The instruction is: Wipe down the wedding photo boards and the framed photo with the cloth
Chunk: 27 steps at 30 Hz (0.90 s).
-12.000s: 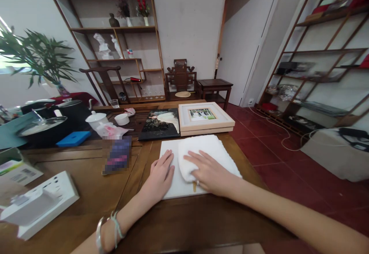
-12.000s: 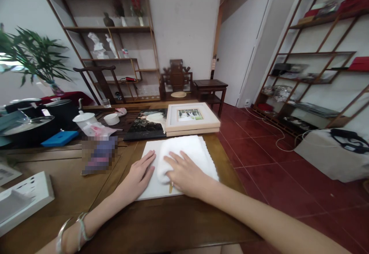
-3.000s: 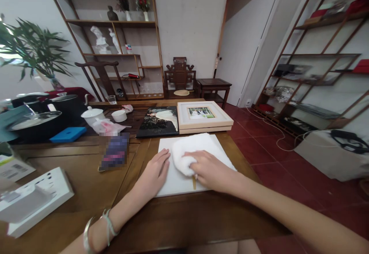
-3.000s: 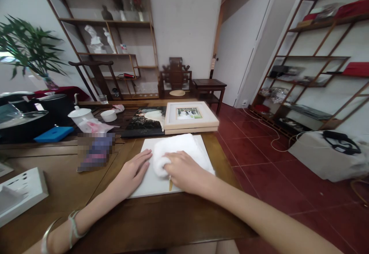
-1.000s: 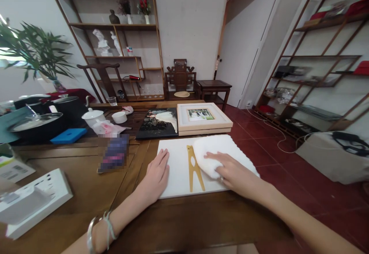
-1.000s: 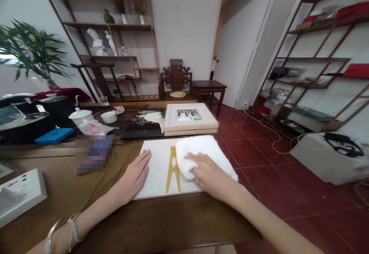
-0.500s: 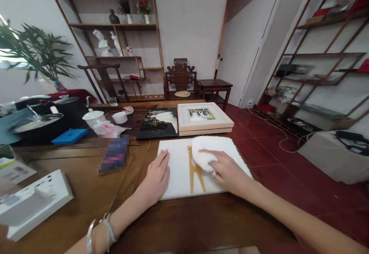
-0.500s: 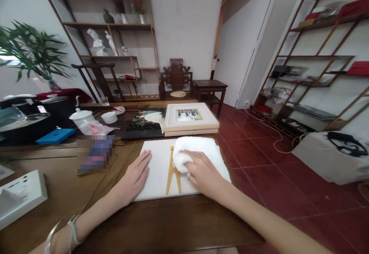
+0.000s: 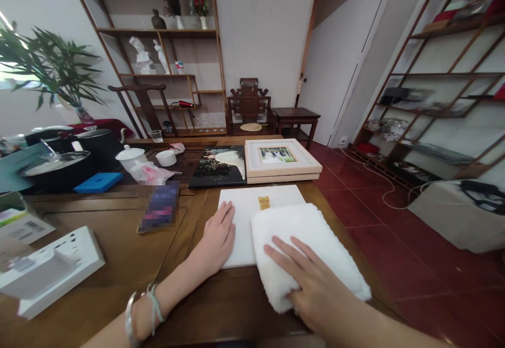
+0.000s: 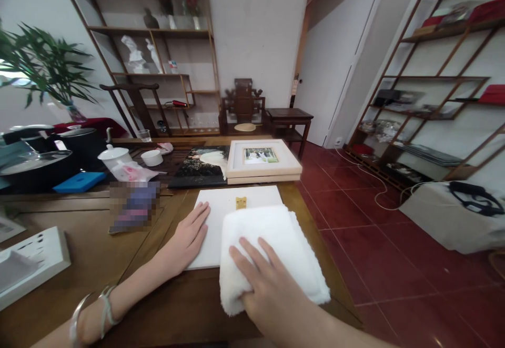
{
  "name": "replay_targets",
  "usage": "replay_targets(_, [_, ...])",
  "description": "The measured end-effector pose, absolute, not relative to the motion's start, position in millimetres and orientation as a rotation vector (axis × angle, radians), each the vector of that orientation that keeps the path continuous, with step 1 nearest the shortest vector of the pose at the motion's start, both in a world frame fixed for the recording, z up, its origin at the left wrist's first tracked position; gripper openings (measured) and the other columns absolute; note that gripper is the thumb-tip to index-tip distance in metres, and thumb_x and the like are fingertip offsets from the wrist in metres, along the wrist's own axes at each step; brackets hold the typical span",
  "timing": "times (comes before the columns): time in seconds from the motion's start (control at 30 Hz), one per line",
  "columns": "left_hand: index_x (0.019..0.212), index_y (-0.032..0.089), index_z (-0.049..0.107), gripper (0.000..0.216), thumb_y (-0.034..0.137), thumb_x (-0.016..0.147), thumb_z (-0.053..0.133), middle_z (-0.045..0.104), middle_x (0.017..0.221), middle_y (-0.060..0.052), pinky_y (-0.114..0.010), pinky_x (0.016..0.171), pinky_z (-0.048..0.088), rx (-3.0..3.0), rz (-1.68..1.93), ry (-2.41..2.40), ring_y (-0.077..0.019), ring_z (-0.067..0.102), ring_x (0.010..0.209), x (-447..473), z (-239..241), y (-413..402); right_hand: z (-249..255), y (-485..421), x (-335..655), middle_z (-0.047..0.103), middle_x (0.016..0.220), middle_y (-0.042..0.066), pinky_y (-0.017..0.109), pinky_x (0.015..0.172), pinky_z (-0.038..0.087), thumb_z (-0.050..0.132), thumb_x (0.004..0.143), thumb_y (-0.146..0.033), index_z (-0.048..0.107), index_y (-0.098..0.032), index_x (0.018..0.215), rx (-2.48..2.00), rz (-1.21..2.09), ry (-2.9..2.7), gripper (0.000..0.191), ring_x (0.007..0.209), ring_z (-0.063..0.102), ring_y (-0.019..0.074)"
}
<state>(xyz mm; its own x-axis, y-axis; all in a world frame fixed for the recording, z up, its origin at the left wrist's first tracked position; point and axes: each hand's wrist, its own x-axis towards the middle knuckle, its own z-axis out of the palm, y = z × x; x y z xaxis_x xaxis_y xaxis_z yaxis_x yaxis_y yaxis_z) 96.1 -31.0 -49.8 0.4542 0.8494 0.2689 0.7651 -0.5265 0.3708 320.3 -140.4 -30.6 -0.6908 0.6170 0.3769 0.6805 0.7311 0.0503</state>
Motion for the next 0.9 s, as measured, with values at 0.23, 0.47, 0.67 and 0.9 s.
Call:
replay_targets(0.23, [0.132,0.009,0.037,0.045,0.023,0.090,0.026,0.034,0.141,-0.018,-0.046,0.105,0.028,2.518,0.611,1.414,-0.0255,0.025,0.133,95.5,-50.1,-30.8,-9.6,-84.0,321.2,0.047,0.132,0.014,0.043,0.101,0.033,0.050,0.068,-0.001,0.066,-0.012,0.083,-1.160,-0.018,-2.548,0.025,0.123,0.040,0.0267])
replay_targets(0.47, [0.131,0.010,0.038,0.045,0.024,0.090,0.025,0.035,0.141,-0.017,-0.046,0.105,0.027,2.507,0.611,1.430,-0.0254,0.025,0.133,96.0,-51.2,-30.6,-10.6,-51.0,301.8,0.047,0.131,0.016,0.049,0.100,0.031,0.051,0.072,-0.003,0.066,-0.010,0.091,-1.235,-0.169,-2.612,0.025,0.125,0.036,0.0319])
replay_targets(0.67, [0.130,0.007,0.038,0.045,0.021,0.089,0.026,0.036,0.140,-0.019,-0.047,0.104,0.029,2.530,0.625,1.400,-0.0258,0.026,0.133,95.4,-51.0,-29.6,-18.6,-122.5,290.1,0.044,0.133,0.017,0.056,0.100,0.027,0.051,0.080,-0.015,0.066,-0.013,0.068,-0.970,-0.307,-2.703,0.019,0.125,0.032,0.0379])
replay_targets(0.9, [0.130,0.011,0.040,0.044,0.020,0.090,0.026,0.038,0.139,-0.019,-0.048,0.102,0.031,2.548,0.667,1.375,-0.0261,0.028,0.132,94.0,-52.3,-28.4,-11.5,-111.9,284.4,0.046,0.131,0.015,0.052,0.099,0.030,0.049,0.080,-0.015,0.066,-0.015,0.078,-1.044,-0.196,-2.709,0.018,0.124,0.035,0.0341])
